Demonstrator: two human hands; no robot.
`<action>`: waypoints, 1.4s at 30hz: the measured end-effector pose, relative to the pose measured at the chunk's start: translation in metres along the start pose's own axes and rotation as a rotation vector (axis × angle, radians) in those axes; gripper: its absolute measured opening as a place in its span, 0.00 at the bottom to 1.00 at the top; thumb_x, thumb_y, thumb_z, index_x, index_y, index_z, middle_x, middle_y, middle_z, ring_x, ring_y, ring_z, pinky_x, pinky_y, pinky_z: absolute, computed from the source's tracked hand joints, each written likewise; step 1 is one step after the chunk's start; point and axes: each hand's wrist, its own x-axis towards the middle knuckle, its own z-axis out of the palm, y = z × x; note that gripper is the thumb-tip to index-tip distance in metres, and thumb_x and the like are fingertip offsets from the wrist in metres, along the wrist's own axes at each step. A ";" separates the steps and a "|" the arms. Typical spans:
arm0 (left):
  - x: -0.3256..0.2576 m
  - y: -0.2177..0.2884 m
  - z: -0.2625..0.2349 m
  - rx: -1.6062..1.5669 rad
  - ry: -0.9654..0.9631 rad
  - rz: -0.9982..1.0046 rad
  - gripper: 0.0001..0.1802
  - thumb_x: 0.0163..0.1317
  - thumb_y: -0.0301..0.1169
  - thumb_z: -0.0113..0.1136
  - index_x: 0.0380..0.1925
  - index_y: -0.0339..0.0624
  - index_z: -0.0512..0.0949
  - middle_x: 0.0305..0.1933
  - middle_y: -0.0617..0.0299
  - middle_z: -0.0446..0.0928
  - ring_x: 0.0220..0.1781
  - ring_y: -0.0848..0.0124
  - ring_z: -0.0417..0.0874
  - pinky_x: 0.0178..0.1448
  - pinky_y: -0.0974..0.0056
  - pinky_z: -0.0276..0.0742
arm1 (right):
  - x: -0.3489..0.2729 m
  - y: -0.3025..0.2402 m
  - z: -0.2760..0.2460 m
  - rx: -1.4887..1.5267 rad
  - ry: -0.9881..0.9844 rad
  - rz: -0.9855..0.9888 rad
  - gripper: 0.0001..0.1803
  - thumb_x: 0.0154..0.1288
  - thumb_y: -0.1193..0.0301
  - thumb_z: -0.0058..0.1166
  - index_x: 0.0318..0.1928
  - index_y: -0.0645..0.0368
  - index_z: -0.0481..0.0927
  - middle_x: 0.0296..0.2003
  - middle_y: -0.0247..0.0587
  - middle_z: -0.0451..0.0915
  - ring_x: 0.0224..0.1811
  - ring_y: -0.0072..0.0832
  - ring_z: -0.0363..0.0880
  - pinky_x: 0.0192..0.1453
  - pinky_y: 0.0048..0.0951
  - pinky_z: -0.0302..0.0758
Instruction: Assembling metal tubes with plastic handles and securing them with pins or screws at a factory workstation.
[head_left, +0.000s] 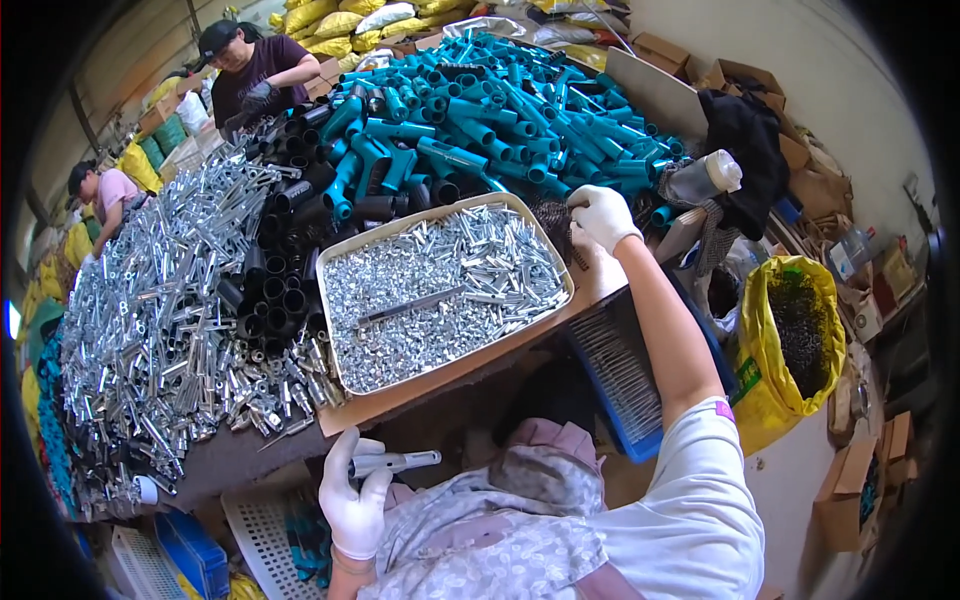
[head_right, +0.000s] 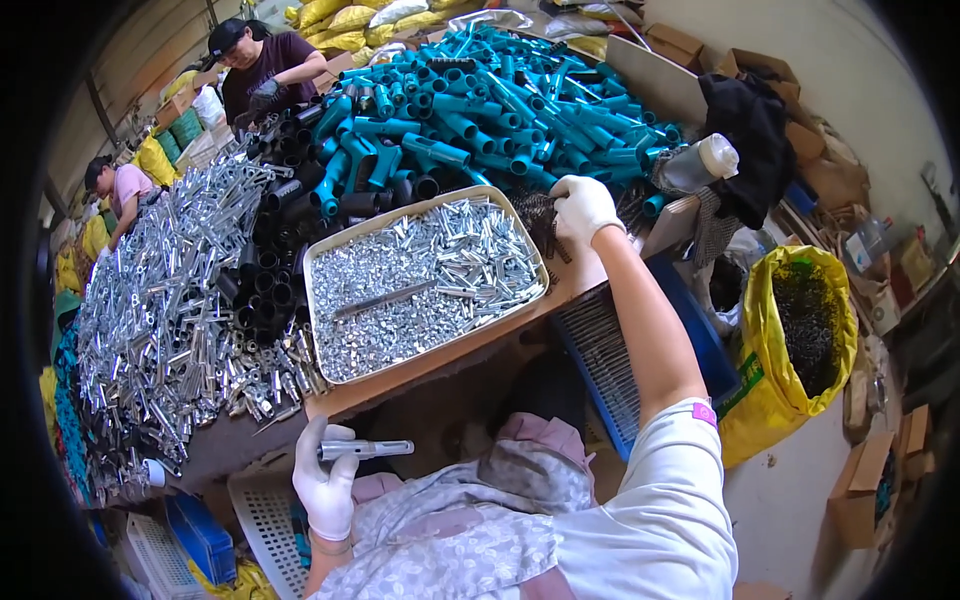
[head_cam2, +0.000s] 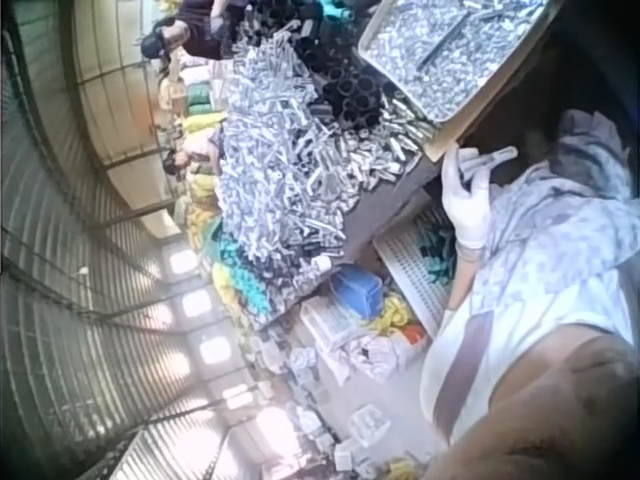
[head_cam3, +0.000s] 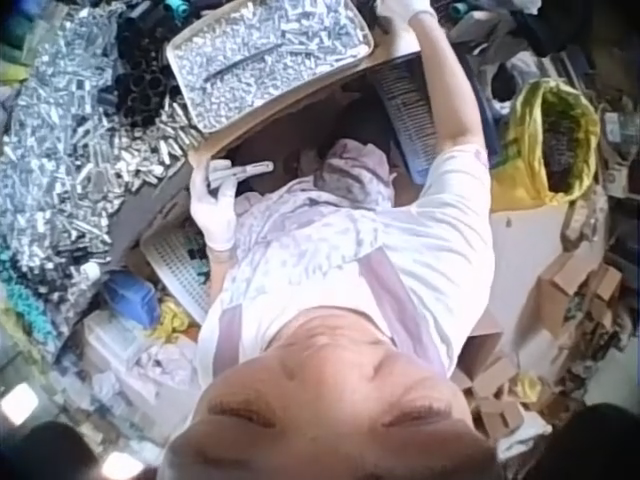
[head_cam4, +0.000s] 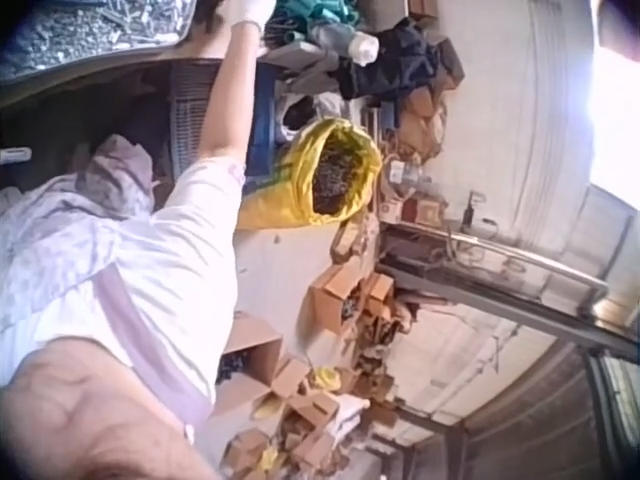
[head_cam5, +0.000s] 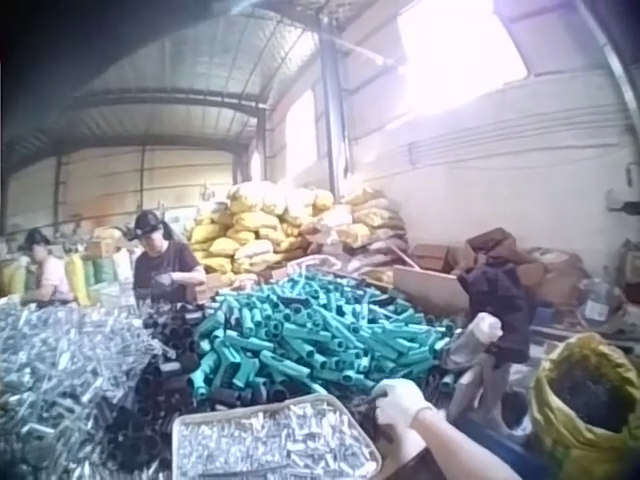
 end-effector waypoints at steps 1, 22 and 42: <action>0.001 0.002 0.000 -0.003 -0.012 -0.020 0.32 0.59 0.17 0.61 0.66 0.29 0.69 0.49 0.49 0.81 0.45 0.64 0.88 0.54 0.62 0.82 | -0.005 -0.005 -0.002 0.018 0.046 0.026 0.09 0.58 0.73 0.59 0.38 0.53 0.89 0.39 0.48 0.87 0.45 0.45 0.86 0.53 0.40 0.81; 0.008 0.000 0.004 0.014 0.036 0.031 0.33 0.61 0.25 0.65 0.68 0.31 0.70 0.49 0.52 0.81 0.47 0.68 0.83 0.55 0.63 0.79 | -0.030 0.039 -0.003 0.036 0.664 -0.182 0.04 0.59 0.77 0.62 0.34 0.55 0.85 0.35 0.43 0.85 0.38 0.41 0.85 0.45 0.37 0.81; 0.000 -0.005 -0.006 0.006 0.084 0.049 0.31 0.60 0.18 0.64 0.65 0.31 0.71 0.51 0.50 0.80 0.49 0.66 0.84 0.56 0.61 0.81 | -0.001 -0.002 0.018 0.384 0.528 0.089 0.05 0.63 0.74 0.60 0.37 0.56 0.87 0.34 0.45 0.88 0.39 0.39 0.88 0.46 0.33 0.82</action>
